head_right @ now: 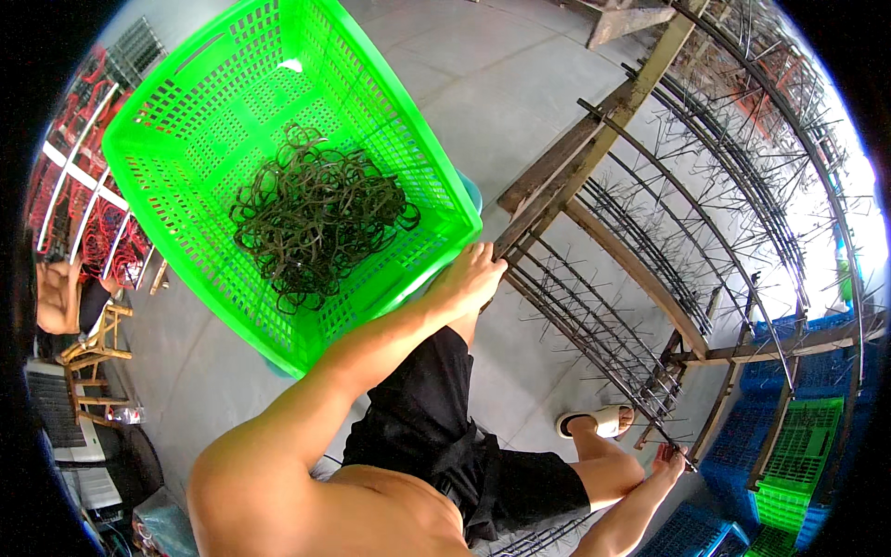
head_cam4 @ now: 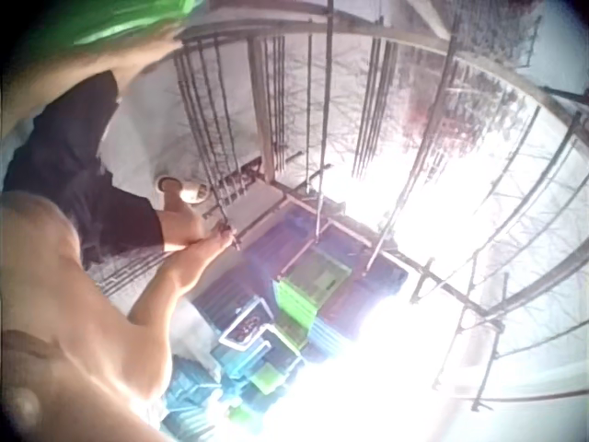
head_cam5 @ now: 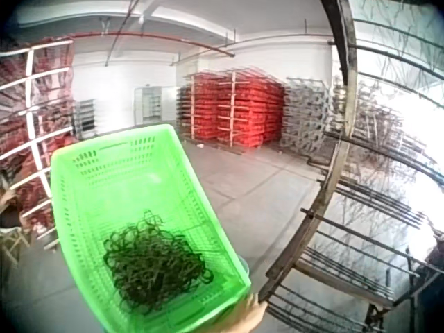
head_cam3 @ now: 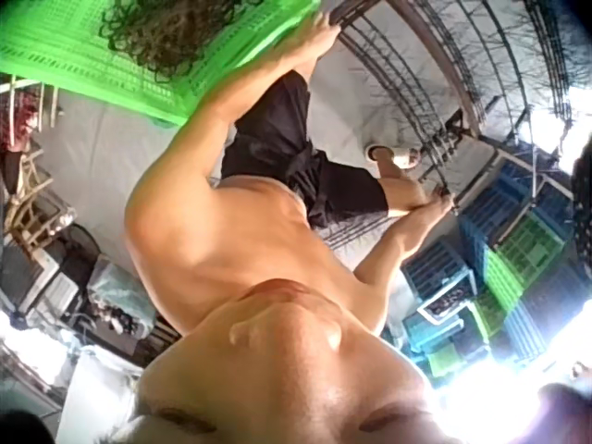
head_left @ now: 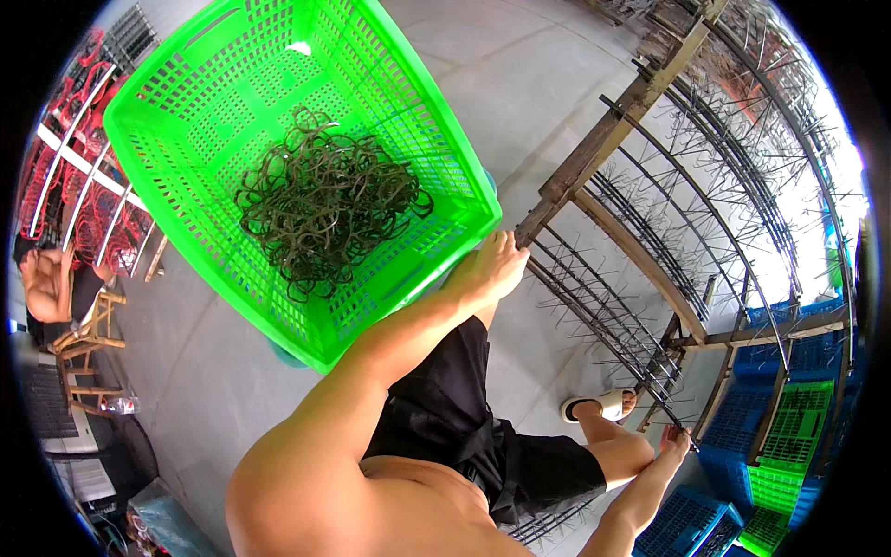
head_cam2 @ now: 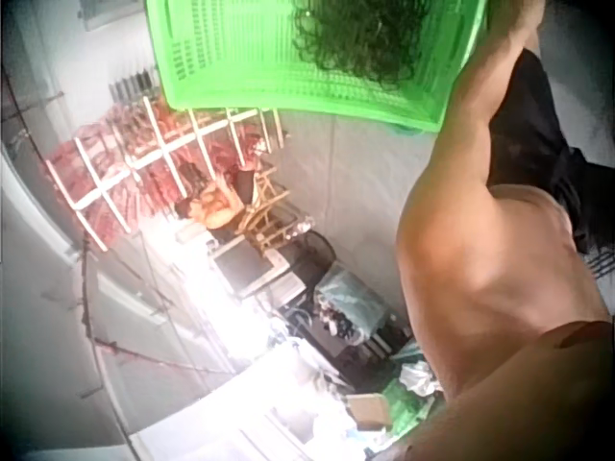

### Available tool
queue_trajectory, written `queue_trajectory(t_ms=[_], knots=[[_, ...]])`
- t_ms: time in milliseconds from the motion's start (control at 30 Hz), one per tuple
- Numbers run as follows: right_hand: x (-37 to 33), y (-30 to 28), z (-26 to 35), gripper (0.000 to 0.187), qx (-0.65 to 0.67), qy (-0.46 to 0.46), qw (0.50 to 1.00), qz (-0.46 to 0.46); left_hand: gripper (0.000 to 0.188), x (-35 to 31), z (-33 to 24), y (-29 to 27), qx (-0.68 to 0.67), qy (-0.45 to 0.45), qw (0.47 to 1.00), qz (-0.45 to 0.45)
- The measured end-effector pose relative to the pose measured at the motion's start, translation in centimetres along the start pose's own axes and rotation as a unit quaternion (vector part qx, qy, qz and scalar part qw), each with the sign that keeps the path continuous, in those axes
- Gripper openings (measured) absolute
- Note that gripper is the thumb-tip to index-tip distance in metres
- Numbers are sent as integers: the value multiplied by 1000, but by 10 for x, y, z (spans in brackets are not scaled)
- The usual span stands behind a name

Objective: The person sits on the floor and repeatedly picks wire loops from a green basket, then threads and twists them onto horizontal rods of a wooden rack. The person handles the wire loops one at a time and secures them to the rack structure.

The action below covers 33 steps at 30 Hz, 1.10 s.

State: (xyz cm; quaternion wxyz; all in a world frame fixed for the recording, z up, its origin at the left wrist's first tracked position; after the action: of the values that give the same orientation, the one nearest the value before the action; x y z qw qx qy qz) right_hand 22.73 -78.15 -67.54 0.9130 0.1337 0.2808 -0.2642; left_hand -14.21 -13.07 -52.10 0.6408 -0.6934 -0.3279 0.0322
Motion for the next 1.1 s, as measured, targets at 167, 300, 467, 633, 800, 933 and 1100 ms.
queue_trajectory(t_ms=[167, 300, 467, 633, 800, 933, 1100], knots=[[-23, 16, -7, 25, -27, -14, 998, 54, 24, -2, 23, -23, -133, 12, 988, -73], [-49, -23, 20, 28, 29, -67, 997, -37, 30, -13, 136, -60, -184, -154, 933, -268], [-285, -13, 53, 30, -38, -423, 892, -155, 65, -51, 296, -29, 142, -429, 891, -49], [-463, 91, -33, 25, -301, -696, 652, -18, 73, -79, 344, -5, -84, -578, 811, 30], [-576, 185, -239, 18, -347, -270, 696, 568, 43, -107, 322, -22, -131, -518, 845, -17], [-663, 243, -320, 27, -337, -310, 587, 668, 40, -134, 280, -54, -168, -530, 827, -89], [-761, 285, -332, 51, -269, -574, 457, 623, 27, -158, 251, -82, -327, -530, 767, -156]])
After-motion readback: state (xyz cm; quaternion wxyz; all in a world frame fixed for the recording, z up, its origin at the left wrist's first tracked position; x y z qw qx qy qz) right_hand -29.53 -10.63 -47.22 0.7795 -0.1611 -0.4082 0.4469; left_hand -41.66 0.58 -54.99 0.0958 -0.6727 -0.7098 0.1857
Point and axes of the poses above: each hand's wrist, its own x-axis towards the middle knuckle, its own y-axis out of the palm, z = x × y, the point moved 10 cm from there along x, towards the middle knuckle, and after that the axes turned 8 degrees about -z, right-handed, at the moved point
